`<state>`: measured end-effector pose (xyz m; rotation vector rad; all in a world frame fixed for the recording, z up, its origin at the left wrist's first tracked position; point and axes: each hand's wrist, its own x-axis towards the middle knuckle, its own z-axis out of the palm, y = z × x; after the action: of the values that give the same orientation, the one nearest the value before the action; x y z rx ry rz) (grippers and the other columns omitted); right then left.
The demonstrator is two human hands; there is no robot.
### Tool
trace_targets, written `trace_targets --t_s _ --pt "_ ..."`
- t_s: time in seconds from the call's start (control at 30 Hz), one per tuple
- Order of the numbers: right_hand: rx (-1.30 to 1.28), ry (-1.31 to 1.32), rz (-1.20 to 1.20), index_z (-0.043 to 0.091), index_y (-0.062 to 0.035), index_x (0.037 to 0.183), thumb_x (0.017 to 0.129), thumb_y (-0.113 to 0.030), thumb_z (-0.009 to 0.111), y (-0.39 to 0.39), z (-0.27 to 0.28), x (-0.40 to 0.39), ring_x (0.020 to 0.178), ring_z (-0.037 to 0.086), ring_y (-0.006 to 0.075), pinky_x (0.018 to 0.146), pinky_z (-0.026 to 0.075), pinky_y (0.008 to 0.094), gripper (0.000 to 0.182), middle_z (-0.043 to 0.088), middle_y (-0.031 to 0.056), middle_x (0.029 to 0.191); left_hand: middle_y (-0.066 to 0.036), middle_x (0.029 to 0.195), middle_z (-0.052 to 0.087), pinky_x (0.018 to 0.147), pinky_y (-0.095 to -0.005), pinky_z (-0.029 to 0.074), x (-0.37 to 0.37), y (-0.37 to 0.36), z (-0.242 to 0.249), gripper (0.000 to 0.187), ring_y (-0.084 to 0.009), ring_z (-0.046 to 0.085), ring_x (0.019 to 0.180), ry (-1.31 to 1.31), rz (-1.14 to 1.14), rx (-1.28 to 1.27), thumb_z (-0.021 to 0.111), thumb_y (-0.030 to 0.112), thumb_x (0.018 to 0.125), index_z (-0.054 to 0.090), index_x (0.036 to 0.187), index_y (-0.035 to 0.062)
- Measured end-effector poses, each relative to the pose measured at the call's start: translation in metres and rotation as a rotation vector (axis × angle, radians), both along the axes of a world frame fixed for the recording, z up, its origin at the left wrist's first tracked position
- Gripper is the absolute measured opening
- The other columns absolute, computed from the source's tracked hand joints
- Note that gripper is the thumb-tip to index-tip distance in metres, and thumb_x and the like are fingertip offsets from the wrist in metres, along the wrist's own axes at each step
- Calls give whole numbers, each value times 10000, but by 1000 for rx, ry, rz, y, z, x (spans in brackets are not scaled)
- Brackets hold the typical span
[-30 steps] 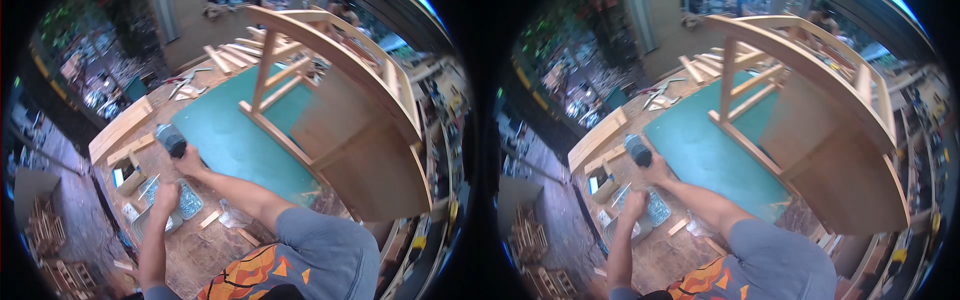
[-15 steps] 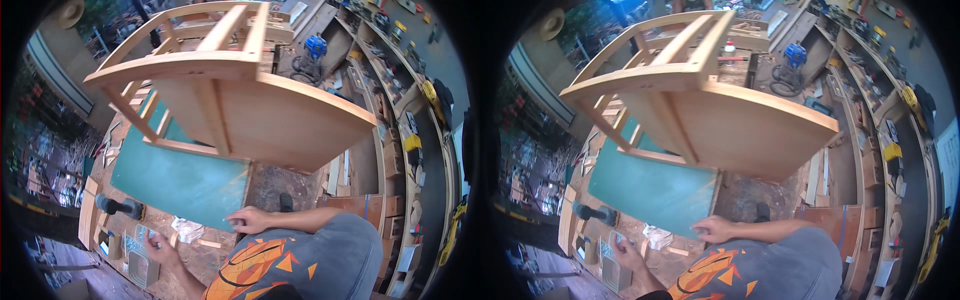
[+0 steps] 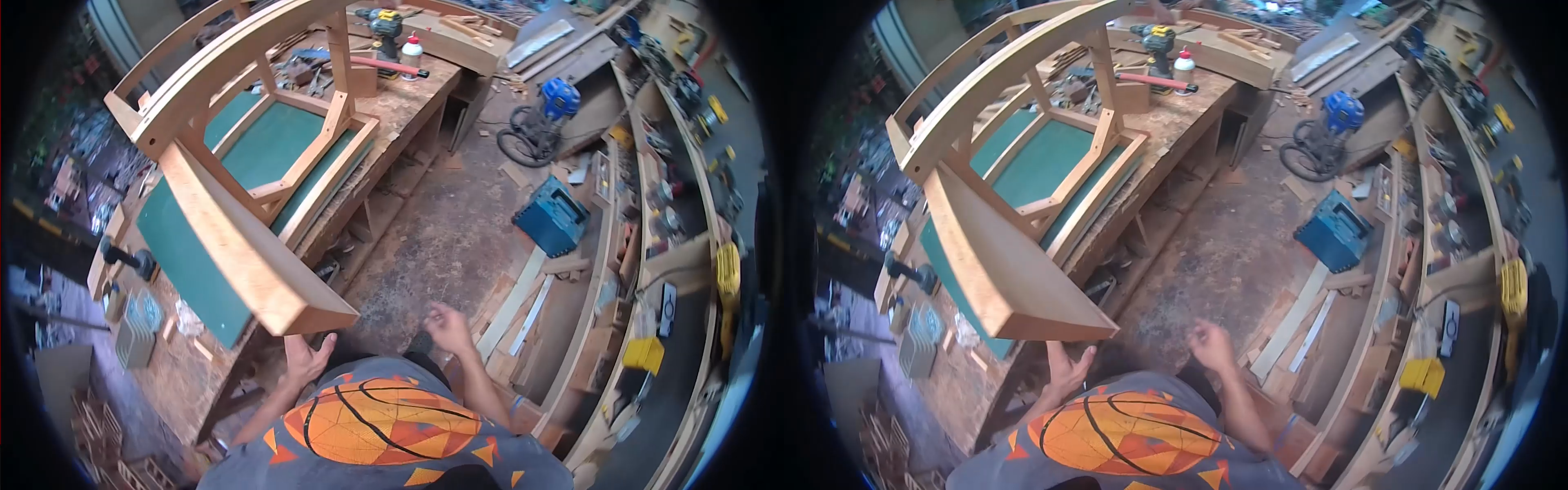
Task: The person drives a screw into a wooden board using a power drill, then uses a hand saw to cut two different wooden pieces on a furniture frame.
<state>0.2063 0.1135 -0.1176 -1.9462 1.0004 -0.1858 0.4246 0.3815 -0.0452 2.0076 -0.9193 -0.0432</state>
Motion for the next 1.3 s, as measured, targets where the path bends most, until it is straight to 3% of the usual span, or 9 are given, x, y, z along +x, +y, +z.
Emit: trace_targets --t_s 0.13,0.23,0.5,0.6,0.73,0.87,0.93,1.1,1.3 --pt "-75 12 -74 697 -38 1353 893 -172 748 -91 23 -16 835 746 276 820 604 408 482 782 143 1089 -256 1311 651 1065 -499 498 -37 -7 -32 561 -411 631 1235 217 -88 386 769 277 921 600 1380 3" --pt "-226 -99 55 684 -20 1336 892 -157 742 -139 58 17 866 735 309 849 589 430 468 765 148 1087 -204 1190 738 974 -427 572 -59 -44 -27 525 -321 730 1096 488 -97 448 792 240 915 656 1329 -55" --pt "-410 -424 417 672 -3 1315 890 -119 733 -219 120 151 1012 686 365 916 553 447 445 715 190 1103 -201 1234 758 979 -387 576 -53 -169 -37 497 -284 747 1122 625 -54 371 780 265 950 680 1334 -35" --pt "-419 -474 504 673 1 1310 885 -112 740 -249 110 182 1044 679 379 932 549 455 445 705 200 1153 -181 1173 773 943 -382 576 -30 -226 -34 428 -275 754 1070 553 66 202 790 201 932 703 1290 -17" --pt "-277 -394 535 671 0 1317 892 -146 743 -286 65 201 1043 684 369 935 551 461 454 705 204 1164 -200 1198 724 1017 -451 538 37 -282 -21 361 -381 683 1154 95 337 1 786 223 921 718 1208 14" --pt "-141 -318 514 633 13 1387 906 -195 759 -316 50 239 1039 696 355 922 564 462 539 702 211 1210 -185 1357 634 1138 -500 429 132 -283 -4 569 -390 548 1318 -325 628 280 834 314 885 642 1342 34" --pt "-123 -449 492 586 10 1458 890 -169 796 -325 51 272 1005 688 262 884 579 370 632 694 170 1263 -178 1358 630 1153 -511 408 170 -276 -10 643 -385 531 1339 -299 721 429 842 365 873 620 1373 28" --pt "-319 -442 756 334 89 1583 887 -205 826 -347 53 365 1456 428 488 1201 384 533 902 462 341 1556 -159 1084 668 951 -490 519 198 -268 -6 519 -377 626 1108 -23 665 697 864 455 814 738 1109 47" --pt "-337 -516 812 366 71 1568 835 -158 860 -342 17 427 1368 514 507 1173 420 531 914 498 336 1524 -147 923 630 848 -486 512 191 -269 -11 449 -373 621 962 -150 693 644 890 410 790 680 903 30"
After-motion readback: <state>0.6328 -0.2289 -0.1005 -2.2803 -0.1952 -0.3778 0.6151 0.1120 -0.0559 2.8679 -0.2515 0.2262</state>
